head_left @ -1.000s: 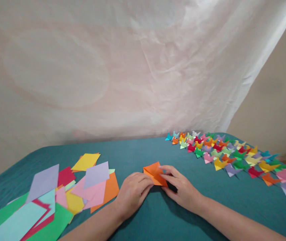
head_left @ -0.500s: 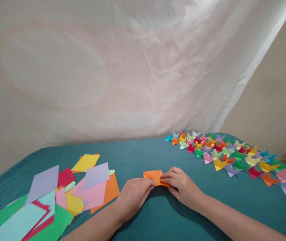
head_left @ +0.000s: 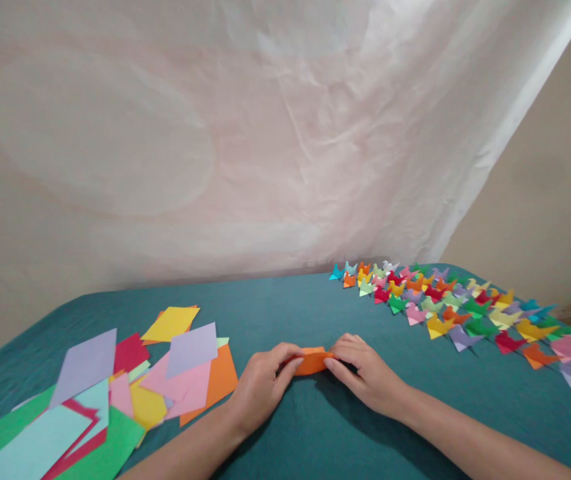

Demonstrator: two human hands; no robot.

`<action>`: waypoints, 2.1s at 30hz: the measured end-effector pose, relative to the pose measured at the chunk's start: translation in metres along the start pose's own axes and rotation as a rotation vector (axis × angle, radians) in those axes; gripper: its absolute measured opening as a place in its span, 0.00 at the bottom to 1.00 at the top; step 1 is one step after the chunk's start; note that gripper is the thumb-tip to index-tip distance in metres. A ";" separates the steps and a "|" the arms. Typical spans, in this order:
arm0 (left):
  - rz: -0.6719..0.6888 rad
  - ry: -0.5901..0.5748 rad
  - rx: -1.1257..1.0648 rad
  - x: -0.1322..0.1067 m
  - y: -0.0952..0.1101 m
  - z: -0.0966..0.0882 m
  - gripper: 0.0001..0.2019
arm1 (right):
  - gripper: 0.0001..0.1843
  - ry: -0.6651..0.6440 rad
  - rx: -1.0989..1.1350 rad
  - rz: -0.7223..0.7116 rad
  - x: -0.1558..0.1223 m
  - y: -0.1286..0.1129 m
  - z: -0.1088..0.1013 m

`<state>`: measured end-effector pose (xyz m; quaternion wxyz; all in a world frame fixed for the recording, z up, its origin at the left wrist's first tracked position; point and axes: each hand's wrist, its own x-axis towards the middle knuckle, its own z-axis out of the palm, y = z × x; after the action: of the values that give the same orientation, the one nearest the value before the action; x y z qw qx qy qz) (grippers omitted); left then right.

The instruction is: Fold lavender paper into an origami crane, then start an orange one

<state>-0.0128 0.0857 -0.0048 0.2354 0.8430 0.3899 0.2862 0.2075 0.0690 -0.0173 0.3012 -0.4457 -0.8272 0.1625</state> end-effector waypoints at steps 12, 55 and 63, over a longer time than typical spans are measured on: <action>0.155 0.028 0.200 0.000 0.004 -0.001 0.11 | 0.11 0.047 0.104 0.224 0.009 0.005 0.011; 0.091 -0.490 0.336 -0.018 0.031 0.008 0.37 | 0.06 0.020 0.066 0.006 0.035 0.022 0.014; 0.083 -0.488 0.338 -0.018 0.036 0.003 0.36 | 0.06 -0.005 0.085 0.004 0.035 0.028 0.016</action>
<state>-0.0013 0.0500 0.0099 0.1666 0.9293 0.3293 0.0156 0.1999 0.1138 -0.0322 0.3175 -0.4335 -0.8195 0.1993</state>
